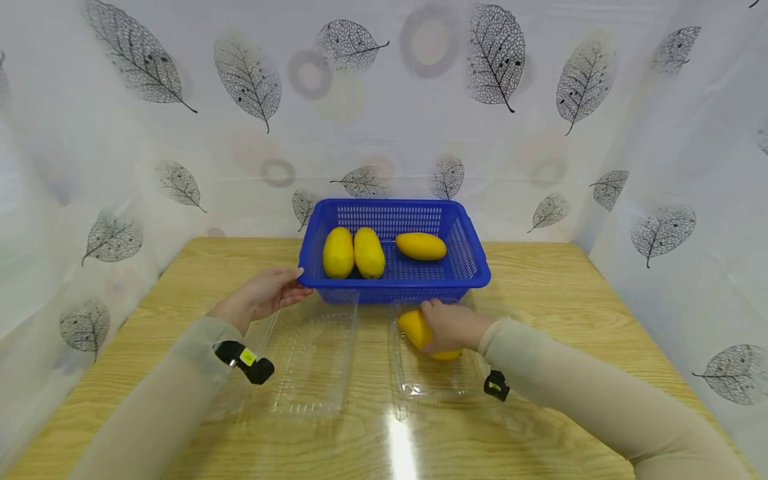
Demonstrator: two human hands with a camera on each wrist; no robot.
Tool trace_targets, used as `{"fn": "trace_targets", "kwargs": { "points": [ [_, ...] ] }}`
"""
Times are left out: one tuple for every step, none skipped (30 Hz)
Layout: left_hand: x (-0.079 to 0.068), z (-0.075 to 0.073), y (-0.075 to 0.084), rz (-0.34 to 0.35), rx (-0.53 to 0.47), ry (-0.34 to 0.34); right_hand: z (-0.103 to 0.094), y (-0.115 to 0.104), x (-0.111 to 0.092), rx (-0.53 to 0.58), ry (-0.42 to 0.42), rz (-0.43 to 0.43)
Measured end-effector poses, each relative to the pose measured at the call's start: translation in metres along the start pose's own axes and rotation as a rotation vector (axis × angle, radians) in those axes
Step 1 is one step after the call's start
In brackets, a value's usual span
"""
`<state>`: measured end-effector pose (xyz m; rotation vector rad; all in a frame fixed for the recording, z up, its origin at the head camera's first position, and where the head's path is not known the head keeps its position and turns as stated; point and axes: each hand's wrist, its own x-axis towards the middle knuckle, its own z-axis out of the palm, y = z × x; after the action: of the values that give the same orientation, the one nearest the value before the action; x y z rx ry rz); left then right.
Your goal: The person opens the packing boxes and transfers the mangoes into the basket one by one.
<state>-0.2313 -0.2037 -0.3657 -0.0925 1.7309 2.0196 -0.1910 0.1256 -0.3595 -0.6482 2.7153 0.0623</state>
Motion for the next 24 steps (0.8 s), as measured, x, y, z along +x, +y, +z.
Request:
{"fn": "trace_targets", "kwargs": {
  "points": [
    [-0.0002, 0.0001, 0.0002, 0.001, 0.0, -0.001, -0.0002, 0.0, -0.0002, 0.004, -0.005, 0.002],
    [-0.0004, 0.0001, 0.0004, 0.002, 0.001, -0.001, -0.0004, 0.0001, -0.0005, 0.008, -0.009, 0.004],
    [-0.0004, 0.0002, 0.0004, 0.003, 0.002, 0.0, -0.0006, 0.0002, -0.0008, 0.009, -0.013, 0.006],
    [-0.0004, 0.0003, 0.0005, 0.003, 0.002, -0.001, -0.0007, 0.0003, -0.001, 0.014, -0.017, 0.007],
    [-0.0003, 0.0003, 0.0005, 0.002, 0.002, 0.001, -0.0007, 0.0006, -0.0012, 0.014, -0.019, 0.008],
    [-0.0002, 0.0001, 0.0004, 0.002, 0.003, 0.001, -0.0009, 0.0008, -0.0015, 0.01, -0.021, 0.01],
    [0.0001, 0.0, 0.0002, 0.001, 0.003, 0.002, -0.0007, 0.0013, -0.0017, 0.014, -0.022, 0.009],
    [0.0003, -0.0002, 0.0001, 0.001, 0.004, 0.003, -0.0008, 0.0016, -0.002, 0.017, -0.024, 0.01],
    [0.0003, -0.0003, 0.0, 0.0, 0.005, 0.003, -0.0009, 0.002, -0.0024, 0.019, -0.025, 0.011],
    [0.0003, -0.0002, -0.0001, -0.001, 0.008, 0.004, -0.0013, 0.0023, -0.0028, 0.021, -0.024, 0.011],
    [0.0002, -0.0002, -0.0001, -0.001, 0.01, 0.005, -0.0015, 0.0028, -0.0031, 0.025, -0.024, 0.01],
    [0.0, -0.0001, -0.0001, 0.0, 0.013, 0.004, -0.0018, 0.003, -0.0034, 0.027, -0.024, 0.008],
    [-0.0002, 0.0001, -0.0001, 0.0, 0.014, 0.004, -0.0022, 0.0034, -0.0038, 0.028, -0.024, 0.009],
    [-0.0004, 0.0003, 0.0001, 0.0, 0.016, 0.003, -0.0029, 0.0035, -0.0044, 0.024, -0.024, 0.01],
    [-0.0006, 0.0003, 0.0001, 0.001, 0.018, 0.002, -0.0032, 0.004, -0.0047, 0.025, -0.021, 0.006],
    [-0.0007, 0.0004, 0.0001, 0.002, 0.019, 0.002, -0.0034, 0.0042, -0.0051, 0.026, -0.021, 0.004],
    [-0.0009, 0.0005, 0.0001, 0.003, 0.019, 0.001, -0.0036, 0.0044, -0.0055, 0.029, -0.022, 0.003],
    [-0.001, 0.0004, 0.0, 0.004, 0.02, 0.002, -0.004, 0.0044, -0.0061, 0.026, -0.024, 0.004],
    [-0.001, 0.0005, 0.0, 0.005, 0.02, 0.001, -0.0044, 0.0045, -0.0067, 0.028, -0.026, 0.004],
    [-0.0012, 0.0006, 0.0001, 0.006, 0.021, 0.001, -0.0048, 0.0047, -0.0073, 0.034, -0.029, 0.004],
    [-0.0013, 0.0007, 0.0001, 0.007, 0.022, 0.001, -0.0051, 0.0049, -0.0078, 0.04, -0.03, 0.003],
    [-0.0016, 0.001, 0.0001, 0.007, 0.022, 0.001, -0.0057, 0.0049, -0.0085, 0.043, -0.03, 0.002],
    [-0.0017, 0.001, 0.0001, 0.007, 0.023, 0.001, -0.0065, 0.005, -0.0093, 0.045, -0.028, -0.001],
    [-0.0019, 0.001, 0.0, 0.007, 0.023, 0.001, -0.0072, 0.0051, -0.01, 0.045, -0.028, -0.002]
  ]
}}
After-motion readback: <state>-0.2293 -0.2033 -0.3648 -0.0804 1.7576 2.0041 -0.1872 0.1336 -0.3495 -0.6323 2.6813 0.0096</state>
